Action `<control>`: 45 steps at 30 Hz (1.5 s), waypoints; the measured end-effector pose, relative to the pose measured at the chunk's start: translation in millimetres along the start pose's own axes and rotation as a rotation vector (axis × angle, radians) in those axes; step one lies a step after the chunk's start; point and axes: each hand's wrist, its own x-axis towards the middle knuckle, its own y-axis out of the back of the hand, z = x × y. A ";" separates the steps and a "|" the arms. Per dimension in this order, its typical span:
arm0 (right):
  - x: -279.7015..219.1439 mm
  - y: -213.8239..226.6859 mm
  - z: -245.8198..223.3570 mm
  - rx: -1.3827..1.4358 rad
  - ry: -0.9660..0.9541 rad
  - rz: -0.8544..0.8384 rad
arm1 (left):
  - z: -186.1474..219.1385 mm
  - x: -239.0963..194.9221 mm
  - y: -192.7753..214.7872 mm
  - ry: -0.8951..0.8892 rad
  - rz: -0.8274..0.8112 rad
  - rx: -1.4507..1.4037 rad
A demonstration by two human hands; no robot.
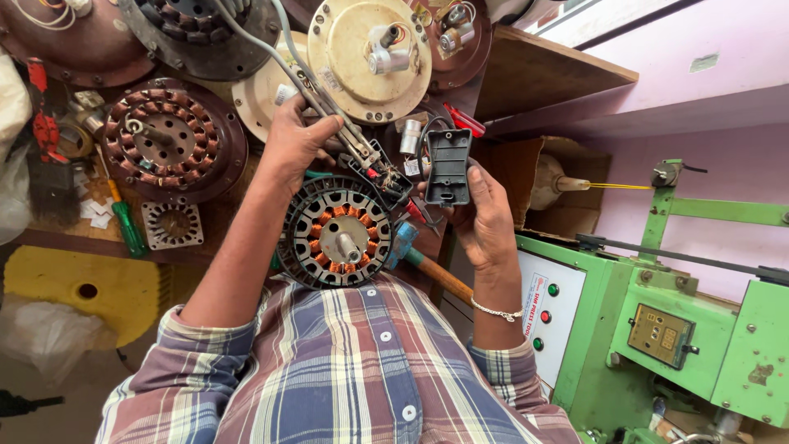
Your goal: The person uses a hammer and screwdriver to adjust and secure parts of an electrical component on a cluttered workbench. They manipulate wires and a small black box, then use a hammer to tap the assembly into place.
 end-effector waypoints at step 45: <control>4.3 -86.1 35.0 -1.322 0.526 0.267 | 9.1 -7.1 -0.6 -0.015 -0.010 -0.072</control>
